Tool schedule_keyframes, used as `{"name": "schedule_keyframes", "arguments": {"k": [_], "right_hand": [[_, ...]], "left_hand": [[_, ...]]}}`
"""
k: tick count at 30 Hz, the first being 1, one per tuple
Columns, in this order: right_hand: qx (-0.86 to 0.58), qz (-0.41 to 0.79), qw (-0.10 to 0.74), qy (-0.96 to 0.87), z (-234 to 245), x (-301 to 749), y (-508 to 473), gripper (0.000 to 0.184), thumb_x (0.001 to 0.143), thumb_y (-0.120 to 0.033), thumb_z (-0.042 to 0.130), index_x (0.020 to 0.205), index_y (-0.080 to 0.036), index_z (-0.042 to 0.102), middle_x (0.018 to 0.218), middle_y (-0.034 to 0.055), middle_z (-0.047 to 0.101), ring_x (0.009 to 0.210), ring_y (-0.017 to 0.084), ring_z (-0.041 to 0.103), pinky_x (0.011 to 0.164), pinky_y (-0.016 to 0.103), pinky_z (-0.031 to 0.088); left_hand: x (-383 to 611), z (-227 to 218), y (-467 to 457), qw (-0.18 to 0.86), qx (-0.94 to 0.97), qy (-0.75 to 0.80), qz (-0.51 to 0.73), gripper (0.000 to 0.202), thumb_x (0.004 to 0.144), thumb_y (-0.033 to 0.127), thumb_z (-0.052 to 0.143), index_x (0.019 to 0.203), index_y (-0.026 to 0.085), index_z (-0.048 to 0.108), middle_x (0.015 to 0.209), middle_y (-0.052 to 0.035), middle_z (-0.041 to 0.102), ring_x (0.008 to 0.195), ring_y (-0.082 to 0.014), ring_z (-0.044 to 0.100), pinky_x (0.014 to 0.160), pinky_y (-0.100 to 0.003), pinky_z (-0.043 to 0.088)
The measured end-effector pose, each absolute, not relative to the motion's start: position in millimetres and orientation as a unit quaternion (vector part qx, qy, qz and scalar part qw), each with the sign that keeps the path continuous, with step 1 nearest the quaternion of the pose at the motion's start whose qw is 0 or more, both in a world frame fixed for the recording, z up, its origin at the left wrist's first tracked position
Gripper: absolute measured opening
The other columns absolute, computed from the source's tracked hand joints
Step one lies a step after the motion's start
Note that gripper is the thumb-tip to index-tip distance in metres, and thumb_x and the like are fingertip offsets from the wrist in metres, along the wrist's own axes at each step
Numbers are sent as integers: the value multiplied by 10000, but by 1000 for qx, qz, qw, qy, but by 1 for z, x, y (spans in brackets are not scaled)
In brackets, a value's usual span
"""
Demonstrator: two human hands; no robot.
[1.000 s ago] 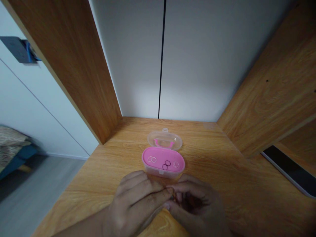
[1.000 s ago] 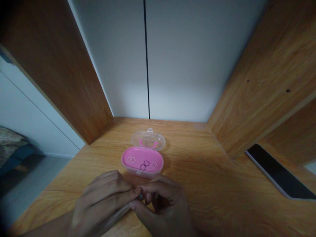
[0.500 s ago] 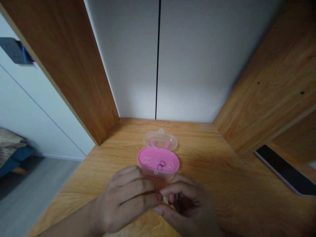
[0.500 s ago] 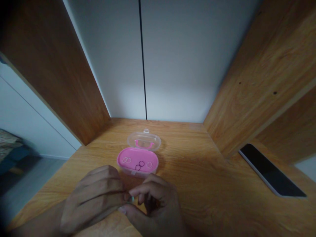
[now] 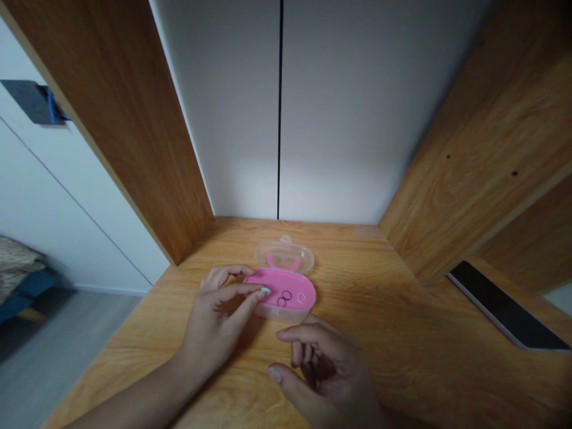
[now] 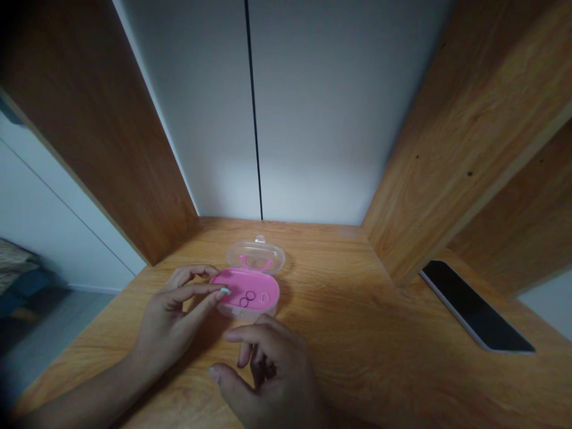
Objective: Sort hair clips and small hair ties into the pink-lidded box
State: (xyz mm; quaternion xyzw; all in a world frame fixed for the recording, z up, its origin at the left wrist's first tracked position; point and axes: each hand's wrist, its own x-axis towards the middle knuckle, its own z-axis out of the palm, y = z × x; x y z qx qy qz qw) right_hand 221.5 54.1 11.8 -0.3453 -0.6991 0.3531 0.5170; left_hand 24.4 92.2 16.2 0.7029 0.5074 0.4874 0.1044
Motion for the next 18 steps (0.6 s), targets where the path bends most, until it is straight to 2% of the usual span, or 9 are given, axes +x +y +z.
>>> {"name": "schedule_keyframes", "arguments": {"k": [4, 8, 12, 18], "right_hand": [[-348, 364, 511, -696, 12, 220, 53, 268, 718, -110, 735, 950, -241, 702, 673, -56, 552, 448, 54, 416, 407, 170, 332], [-344, 362, 511, -700, 13, 218, 53, 218, 734, -105, 698, 916, -225, 700, 668, -51, 546, 447, 55, 419, 400, 170, 325], [-338, 355, 520, -700, 14, 218, 52, 184, 750, -114, 670, 903, -211, 702, 669, -41, 550, 456, 65, 437, 406, 179, 343], [-344, 337, 516, -709, 14, 217, 52, 193, 772, -99, 603, 892, -209, 705, 656, -32, 562, 492, 86, 495, 455, 195, 402]], "left_hand": [[31, 15, 90, 97, 689, 532, 482, 85, 853, 335, 715, 847, 311, 796, 1137, -56, 638, 1111, -276, 562, 967, -509, 427], [35, 16, 91, 90, 691, 539, 473, 94, 848, 367, 716, 853, 326, 801, 1210, -59, 623, 1177, -305, 523, 1000, -562, 402], [33, 16, 93, 101, 708, 529, 456, 136, 894, 351, 669, 944, 355, 795, 1255, -50, 619, 1202, -301, 514, 1012, -556, 388], [32, 17, 92, 128, 734, 481, 461, 139, 910, 298, 647, 965, 319, 773, 1209, -62, 609, 1176, -288, 539, 1005, -530, 390]]}}
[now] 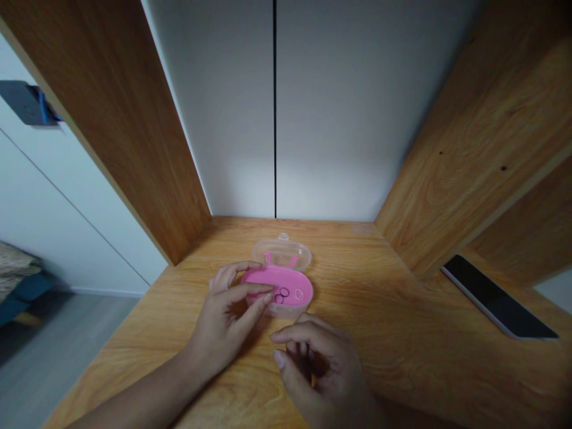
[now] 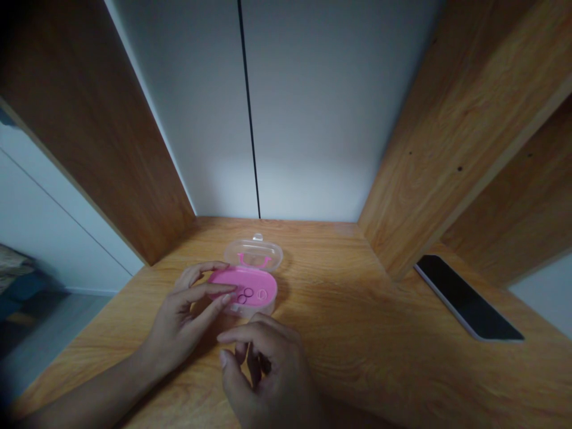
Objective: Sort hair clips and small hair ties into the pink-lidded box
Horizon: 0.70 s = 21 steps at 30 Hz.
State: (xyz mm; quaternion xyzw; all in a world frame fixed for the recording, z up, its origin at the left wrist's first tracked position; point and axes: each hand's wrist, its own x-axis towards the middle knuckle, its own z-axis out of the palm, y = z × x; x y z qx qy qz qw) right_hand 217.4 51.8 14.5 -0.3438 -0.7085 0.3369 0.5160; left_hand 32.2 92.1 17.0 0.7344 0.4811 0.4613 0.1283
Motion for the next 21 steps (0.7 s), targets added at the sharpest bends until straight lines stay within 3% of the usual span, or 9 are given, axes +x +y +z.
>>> {"name": "schedule_keyframes", "arguments": {"k": [4, 11, 17, 21], "right_hand": [[-352, 321, 514, -713, 17, 217, 50, 210, 766, -88, 565, 865, -210, 704, 645, -29, 585, 491, 86, 505, 462, 194, 401], [-321, 263, 458, -786, 12, 226, 50, 258, 773, -80, 564, 935, -228, 699, 598, -54, 602, 474, 74, 535, 496, 189, 402], [-315, 183, 440, -821, 2, 231, 51, 248, 809, -115, 538, 955, -256, 682, 555, -78, 573, 468, 83, 548, 583, 226, 430], [-293, 178, 428, -836, 1, 232, 53, 193, 849, -176, 537, 968, -249, 670, 518, -89, 537, 423, 87, 488, 549, 245, 401]], "left_hand": [[33, 19, 92, 143, 733, 471, 470, 61, 861, 276, 701, 918, 274, 724, 1218, -66, 571, 1206, -303, 522, 1011, -532, 398], [37, 7, 96, 204, 710, 450, 502, 674, 695, 323, 857, 1247, 273, 472, 1352, -100, 436, 1310, -319, 434, 1103, -536, 361], [42, -4, 97, 250, 680, 465, 509, 683, 732, 315, 837, 1276, 274, 425, 1266, -81, 491, 1225, -288, 500, 1067, -493, 408], [42, -4, 97, 258, 674, 462, 516, 690, 722, 313, 847, 1263, 269, 421, 1250, -75, 491, 1212, -282, 505, 1052, -471, 421]]}}
